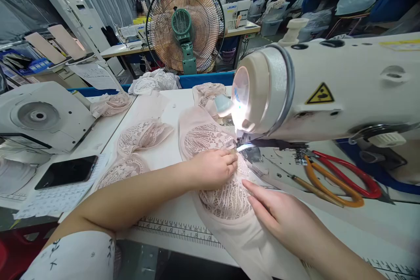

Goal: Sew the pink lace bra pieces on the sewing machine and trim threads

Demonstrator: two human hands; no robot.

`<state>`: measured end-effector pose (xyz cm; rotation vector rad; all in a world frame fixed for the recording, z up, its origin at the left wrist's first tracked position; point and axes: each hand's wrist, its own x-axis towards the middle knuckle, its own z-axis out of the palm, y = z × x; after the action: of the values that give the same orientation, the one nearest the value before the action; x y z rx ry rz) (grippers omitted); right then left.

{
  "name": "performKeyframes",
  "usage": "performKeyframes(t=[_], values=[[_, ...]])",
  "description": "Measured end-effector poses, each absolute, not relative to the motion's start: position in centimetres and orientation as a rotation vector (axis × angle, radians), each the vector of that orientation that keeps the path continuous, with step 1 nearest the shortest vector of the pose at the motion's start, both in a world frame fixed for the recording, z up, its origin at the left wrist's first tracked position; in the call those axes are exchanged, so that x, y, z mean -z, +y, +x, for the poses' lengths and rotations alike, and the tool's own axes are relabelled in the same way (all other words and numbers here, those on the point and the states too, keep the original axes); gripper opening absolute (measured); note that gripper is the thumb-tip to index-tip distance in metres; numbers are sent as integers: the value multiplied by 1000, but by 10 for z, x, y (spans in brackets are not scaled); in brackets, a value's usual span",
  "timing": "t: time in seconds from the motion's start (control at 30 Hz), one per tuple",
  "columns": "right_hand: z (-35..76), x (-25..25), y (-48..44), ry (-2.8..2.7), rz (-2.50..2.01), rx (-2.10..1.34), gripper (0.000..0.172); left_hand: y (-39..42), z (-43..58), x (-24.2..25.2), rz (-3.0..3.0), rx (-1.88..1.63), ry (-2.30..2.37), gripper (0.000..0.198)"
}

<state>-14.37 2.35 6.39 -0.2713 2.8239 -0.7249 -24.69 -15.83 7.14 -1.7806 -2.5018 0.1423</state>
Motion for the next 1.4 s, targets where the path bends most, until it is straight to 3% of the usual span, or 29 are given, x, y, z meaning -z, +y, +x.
performKeyframes(t=[0.3, 0.7, 0.9, 1.2, 1.27, 1.4], values=[[-153, -58, 33, 2875, -228, 688, 48, -154, -250, -76, -1698, 154, -2650, 48], [-154, -53, 35, 2954, -246, 741, 41, -156, -254, -75, -1684, 139, -2768, 54], [-166, -64, 28, 2850, -143, 522, 48, -158, -269, -80, -1696, 88, -2786, 55], [-145, -63, 45, 2997, -356, 443, 41, -166, -246, -95, -1411, -82, -2804, 32], [-139, -59, 51, 3021, -424, 478, 39, -170, -227, -101, -1283, -113, -2908, 40], [-137, -49, 57, 3039, -508, 512, 41, -179, -205, -108, -1152, -163, -3196, 101]])
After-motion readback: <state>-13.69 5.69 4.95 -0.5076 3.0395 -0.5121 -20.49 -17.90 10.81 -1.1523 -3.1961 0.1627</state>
